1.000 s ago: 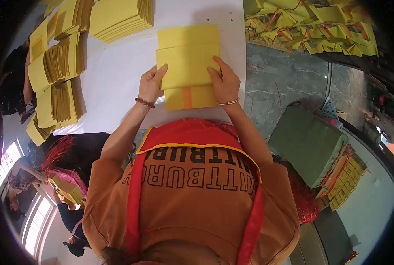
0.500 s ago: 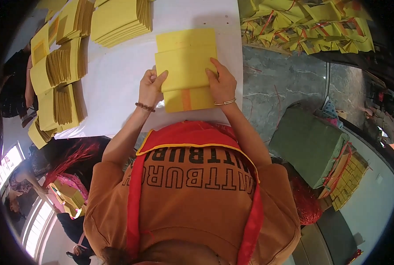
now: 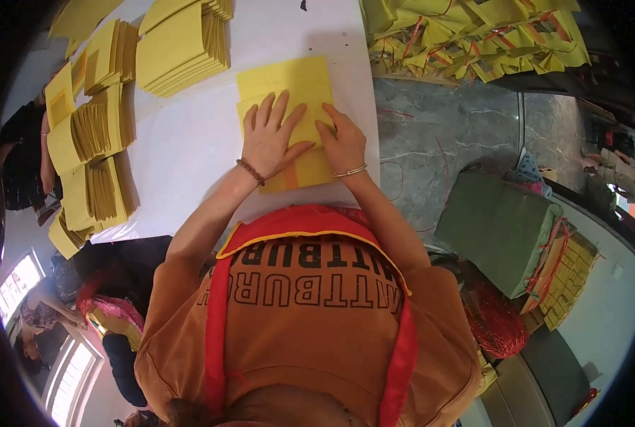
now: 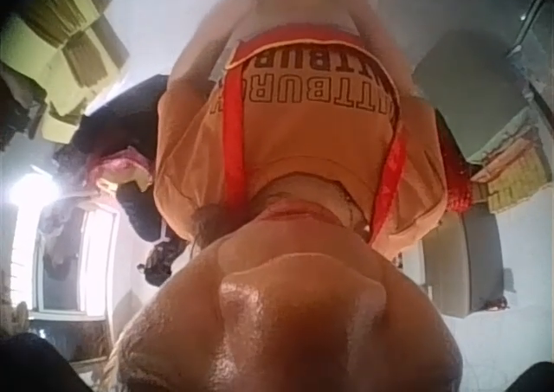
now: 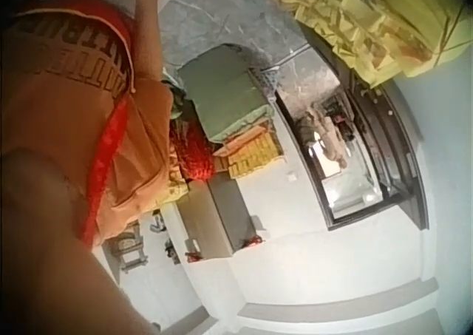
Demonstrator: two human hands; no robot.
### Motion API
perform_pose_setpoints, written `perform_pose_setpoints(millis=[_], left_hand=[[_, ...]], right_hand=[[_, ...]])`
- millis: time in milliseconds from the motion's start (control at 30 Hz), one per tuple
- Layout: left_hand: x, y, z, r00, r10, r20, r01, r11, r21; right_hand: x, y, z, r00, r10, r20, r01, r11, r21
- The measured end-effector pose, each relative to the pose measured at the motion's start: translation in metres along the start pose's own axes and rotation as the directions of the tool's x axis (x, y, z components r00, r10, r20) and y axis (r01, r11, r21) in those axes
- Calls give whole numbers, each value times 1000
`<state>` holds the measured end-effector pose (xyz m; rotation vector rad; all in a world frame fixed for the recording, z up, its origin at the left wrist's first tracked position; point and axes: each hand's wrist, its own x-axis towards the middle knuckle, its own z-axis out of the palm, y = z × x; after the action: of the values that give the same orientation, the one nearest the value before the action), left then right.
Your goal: Folding yellow paper sheets and placing silver foil rectangles on them for stacking.
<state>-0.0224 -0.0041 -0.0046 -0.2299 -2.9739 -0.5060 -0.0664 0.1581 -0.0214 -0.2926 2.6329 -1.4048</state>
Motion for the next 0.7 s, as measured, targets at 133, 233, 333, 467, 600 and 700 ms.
perform_pose_setpoints(millis=[133, 233, 333, 467, 600, 700], left_hand=[[-2, -1, 11, 1000, -7, -8, 7, 999, 40], [0, -3, 12, 1000, -27, 15, 27, 999, 20], [-3, -4, 12, 993, -22, 117, 12, 997, 82], [-5, -7, 14, 998, -12, 64, 10, 999, 31], [-3, -14, 15, 995, -99, 21, 101, 977, -186], [-7, -27, 15, 971, -229, -60, 126, 717, -686]], right_hand=[[0, -8, -7, 990, 103, 99, -105, 994, 7], [-7, -15, -8, 994, -103, -36, 97, 984, -148], [-13, -20, 0, 853, -495, 169, 508, 710, -488], [-11, -9, 10, 719, -540, 438, 681, 673, -289], [-10, -5, 18, 805, -444, 392, 555, 797, -237], [-11, -14, 19, 794, -377, 476, 591, 662, -461]])
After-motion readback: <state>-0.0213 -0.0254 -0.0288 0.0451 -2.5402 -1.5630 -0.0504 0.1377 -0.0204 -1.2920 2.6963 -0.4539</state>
